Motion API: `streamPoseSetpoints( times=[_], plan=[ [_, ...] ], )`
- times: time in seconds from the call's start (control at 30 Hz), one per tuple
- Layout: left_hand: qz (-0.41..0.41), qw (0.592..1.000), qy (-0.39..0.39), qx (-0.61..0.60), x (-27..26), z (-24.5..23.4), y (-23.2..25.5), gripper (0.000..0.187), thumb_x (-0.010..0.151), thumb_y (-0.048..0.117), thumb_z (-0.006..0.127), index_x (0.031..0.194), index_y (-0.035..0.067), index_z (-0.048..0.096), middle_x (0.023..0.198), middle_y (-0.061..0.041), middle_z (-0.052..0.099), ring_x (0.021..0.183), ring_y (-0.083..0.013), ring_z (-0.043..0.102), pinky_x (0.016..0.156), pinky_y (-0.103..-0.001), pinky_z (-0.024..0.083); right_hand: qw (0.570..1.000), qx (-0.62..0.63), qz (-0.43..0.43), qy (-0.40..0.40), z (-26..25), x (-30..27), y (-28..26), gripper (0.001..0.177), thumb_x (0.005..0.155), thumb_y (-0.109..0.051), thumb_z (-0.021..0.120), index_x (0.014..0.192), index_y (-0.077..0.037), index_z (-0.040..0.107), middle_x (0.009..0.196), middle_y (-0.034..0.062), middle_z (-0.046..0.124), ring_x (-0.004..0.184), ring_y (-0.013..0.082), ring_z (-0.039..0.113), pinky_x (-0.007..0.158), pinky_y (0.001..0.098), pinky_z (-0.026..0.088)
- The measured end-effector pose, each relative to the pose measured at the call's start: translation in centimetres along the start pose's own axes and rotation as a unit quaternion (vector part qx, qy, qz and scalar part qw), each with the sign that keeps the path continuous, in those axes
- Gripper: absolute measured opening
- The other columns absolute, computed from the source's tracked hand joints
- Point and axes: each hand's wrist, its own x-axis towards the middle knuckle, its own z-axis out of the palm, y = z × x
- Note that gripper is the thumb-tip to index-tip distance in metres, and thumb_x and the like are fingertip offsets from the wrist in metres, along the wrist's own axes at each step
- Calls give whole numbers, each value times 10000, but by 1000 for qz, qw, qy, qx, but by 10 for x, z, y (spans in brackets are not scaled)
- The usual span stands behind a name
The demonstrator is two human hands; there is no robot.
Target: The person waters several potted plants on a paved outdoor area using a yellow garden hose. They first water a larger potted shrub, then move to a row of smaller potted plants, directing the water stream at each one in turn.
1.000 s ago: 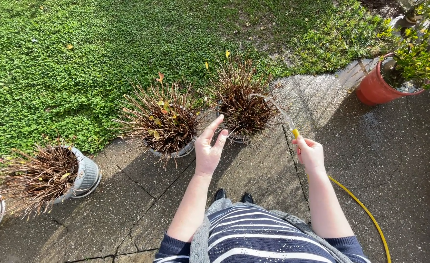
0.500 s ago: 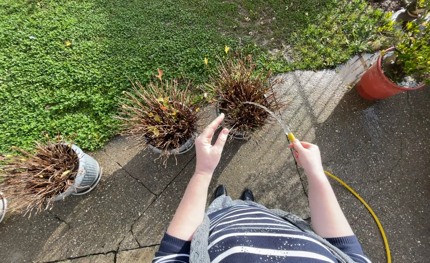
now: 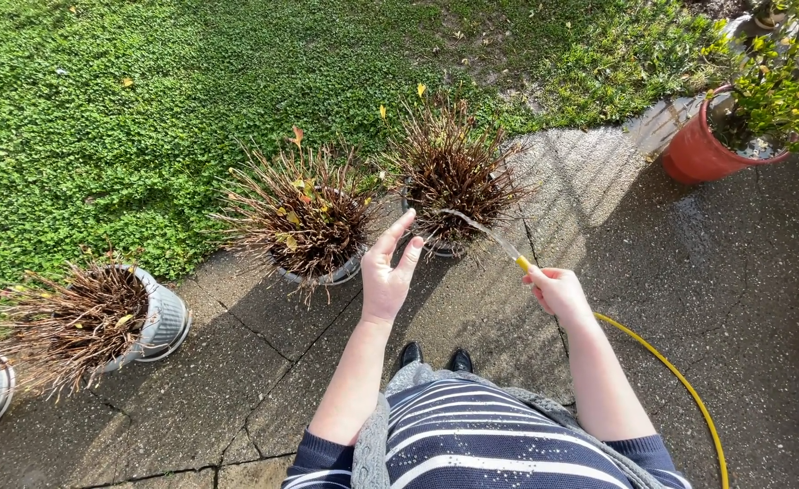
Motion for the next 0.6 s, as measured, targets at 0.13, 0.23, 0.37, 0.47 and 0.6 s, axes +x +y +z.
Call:
streamPoseSetpoints(
  times=[0.13,0.23,0.37,0.47,0.6],
  plan=[
    [0,1000,3,-1,-2,-2,3,393,957,150,697,1341,85,648,1363,-129,651,1335,-250,540,1155,-401,397,1000,9,-9,-1,5,-13,-16,332,1015,-282,647,925,29,720,520,39,399,354,61,319,323,184,227],
    [2,1000,5,0,-4,-3,3,389,958,155,696,1338,84,648,1363,-136,648,1335,-258,539,1154,-408,399,999,25,-41,-4,4,-7,-13,312,1010,-279,657,893,7,704,519,52,414,307,87,330,276,212,256],
    [3,1000,6,-1,-6,-5,5,387,964,157,690,1340,78,644,1367,-149,642,1339,-272,533,1155,-417,395,996,50,-72,6,5,2,-4,301,1035,-278,632,922,-11,715,525,31,402,344,60,332,314,182,251],
    [6,1000,8,-1,-8,-6,6,387,963,148,689,1341,76,644,1366,-153,641,1334,-272,539,1151,-415,398,994,60,-84,18,5,1,-6,286,1035,-283,640,936,-29,725,512,32,417,352,59,341,325,178,258],
    [15,1000,9,-1,-9,-8,7,382,957,129,692,1332,69,649,1358,-152,649,1329,-260,539,1142,-401,409,991,77,-106,38,3,-2,-9,284,1044,-287,642,950,-35,734,510,32,408,366,72,349,341,187,269]
  ],
)
